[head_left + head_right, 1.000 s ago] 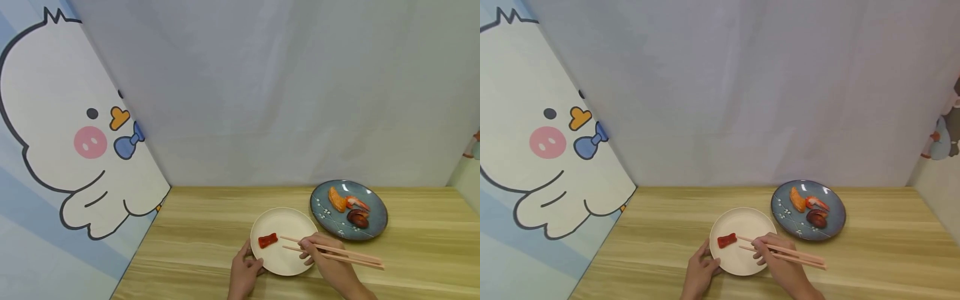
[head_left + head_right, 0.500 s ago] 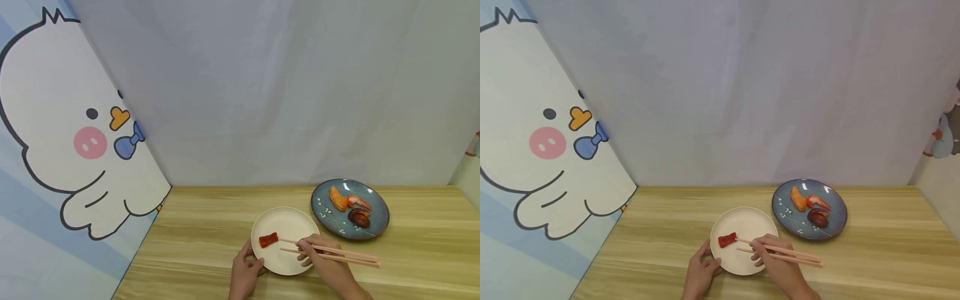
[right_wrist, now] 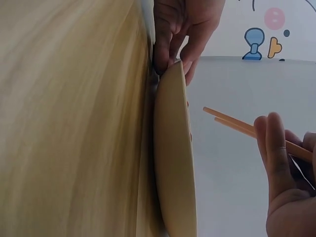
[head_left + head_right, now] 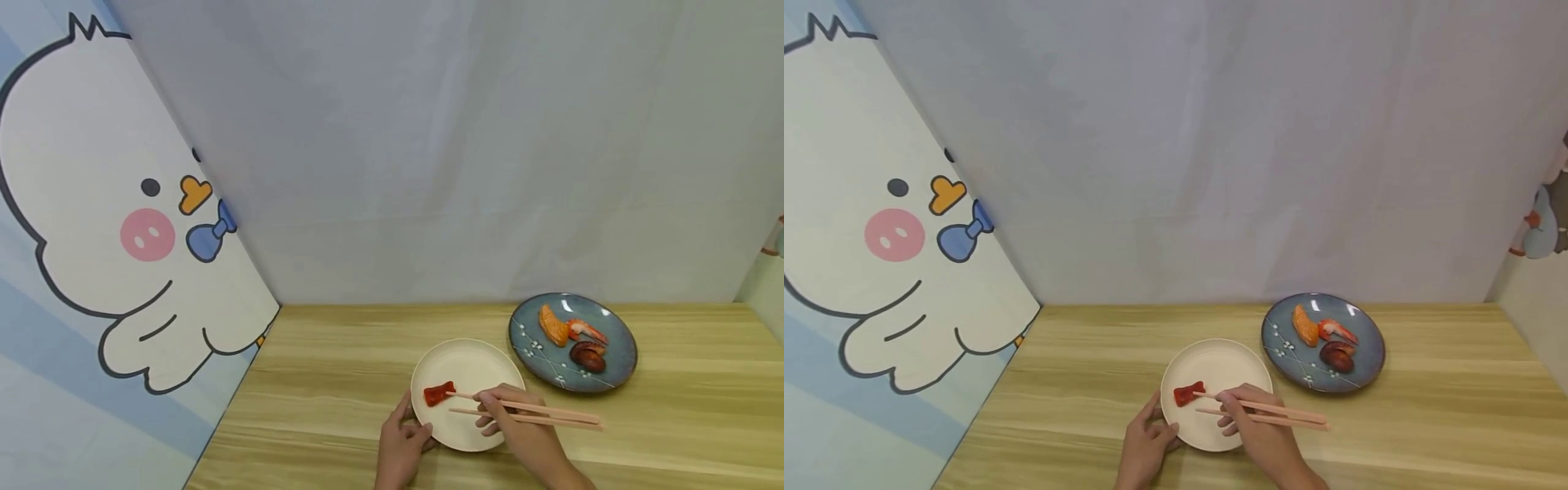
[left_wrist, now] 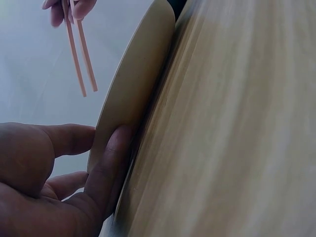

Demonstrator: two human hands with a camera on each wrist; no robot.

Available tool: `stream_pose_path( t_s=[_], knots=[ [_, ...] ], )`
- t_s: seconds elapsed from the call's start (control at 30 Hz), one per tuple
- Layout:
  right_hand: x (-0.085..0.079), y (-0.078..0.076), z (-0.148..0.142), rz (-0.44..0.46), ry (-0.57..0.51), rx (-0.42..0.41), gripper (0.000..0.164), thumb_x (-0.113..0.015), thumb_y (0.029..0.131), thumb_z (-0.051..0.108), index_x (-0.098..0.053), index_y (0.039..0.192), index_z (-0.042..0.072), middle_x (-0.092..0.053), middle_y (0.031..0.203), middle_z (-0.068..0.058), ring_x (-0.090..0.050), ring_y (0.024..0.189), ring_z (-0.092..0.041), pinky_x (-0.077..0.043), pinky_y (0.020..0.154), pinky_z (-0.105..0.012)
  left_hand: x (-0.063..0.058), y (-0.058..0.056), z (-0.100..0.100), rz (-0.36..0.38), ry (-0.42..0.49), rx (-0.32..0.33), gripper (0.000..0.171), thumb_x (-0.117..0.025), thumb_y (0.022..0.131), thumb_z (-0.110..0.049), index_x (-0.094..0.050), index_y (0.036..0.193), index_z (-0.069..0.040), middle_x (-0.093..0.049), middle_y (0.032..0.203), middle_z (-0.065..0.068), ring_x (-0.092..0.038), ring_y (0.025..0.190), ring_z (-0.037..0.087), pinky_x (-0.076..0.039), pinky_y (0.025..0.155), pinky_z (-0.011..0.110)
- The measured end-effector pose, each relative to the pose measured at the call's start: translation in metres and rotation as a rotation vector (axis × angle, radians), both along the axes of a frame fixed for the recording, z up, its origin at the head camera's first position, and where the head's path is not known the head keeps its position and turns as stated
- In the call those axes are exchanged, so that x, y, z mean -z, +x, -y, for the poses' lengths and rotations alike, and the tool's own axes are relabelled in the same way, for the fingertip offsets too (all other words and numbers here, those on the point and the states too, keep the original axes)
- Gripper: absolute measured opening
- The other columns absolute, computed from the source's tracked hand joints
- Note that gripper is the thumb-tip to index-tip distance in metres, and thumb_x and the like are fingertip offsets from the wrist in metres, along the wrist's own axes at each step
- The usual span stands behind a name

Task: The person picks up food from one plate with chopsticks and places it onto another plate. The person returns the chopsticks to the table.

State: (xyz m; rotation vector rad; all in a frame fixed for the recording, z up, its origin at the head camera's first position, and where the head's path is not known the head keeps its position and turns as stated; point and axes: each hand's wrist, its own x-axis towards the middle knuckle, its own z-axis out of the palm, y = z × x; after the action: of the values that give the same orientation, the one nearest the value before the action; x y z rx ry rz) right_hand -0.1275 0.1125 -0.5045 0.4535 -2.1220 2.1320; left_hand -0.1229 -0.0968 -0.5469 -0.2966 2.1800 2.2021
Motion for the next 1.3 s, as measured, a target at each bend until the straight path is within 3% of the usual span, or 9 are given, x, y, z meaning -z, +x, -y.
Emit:
stream_pose_path(
  t_s=[0.33, 0.5, 1.3],
  knots=[
    [0.000, 0.003, 0.010, 0.086, 0.022, -0.011, 0.023, -0.061, 0.106, 0.004, -0.071, 0.110, -0.015, -0.069, 0.090, -0.022, -0.074, 0.075, -0.013, -0.068, 0.063, -0.036, 0.003, 0.002, -0.003, 0.000, 0.002, -0.007, 0.076, -0.066, 0.090, 0.018, -0.030, 0.158, 0.016, -0.059, 0.119, 0.024, -0.069, 0.082, 0.017, -0.069, 0.075, 0.034],
    [-0.002, 0.000, 0.015, 0.123, 0.018, 0.007, 0.023, -0.063, 0.105, 0.006, -0.072, 0.109, -0.014, -0.068, 0.090, -0.019, -0.074, 0.075, -0.013, -0.068, 0.065, -0.034, 0.001, 0.002, -0.003, -0.016, 0.020, -0.002, 0.076, -0.066, 0.090, 0.017, -0.030, 0.157, 0.016, -0.060, 0.119, 0.024, -0.070, 0.082, 0.018, -0.068, 0.074, 0.033],
    [0.005, -0.008, 0.029, 0.094, 0.000, -0.008, 0.021, -0.065, 0.104, 0.006, -0.072, 0.106, -0.015, -0.068, 0.090, -0.025, -0.074, 0.074, -0.013, -0.068, 0.064, -0.035, 0.001, 0.002, 0.001, -0.020, 0.042, -0.002, 0.076, -0.066, 0.090, 0.019, -0.031, 0.157, 0.016, -0.059, 0.118, 0.024, -0.070, 0.082, 0.019, -0.068, 0.075, 0.034]
  ],
)
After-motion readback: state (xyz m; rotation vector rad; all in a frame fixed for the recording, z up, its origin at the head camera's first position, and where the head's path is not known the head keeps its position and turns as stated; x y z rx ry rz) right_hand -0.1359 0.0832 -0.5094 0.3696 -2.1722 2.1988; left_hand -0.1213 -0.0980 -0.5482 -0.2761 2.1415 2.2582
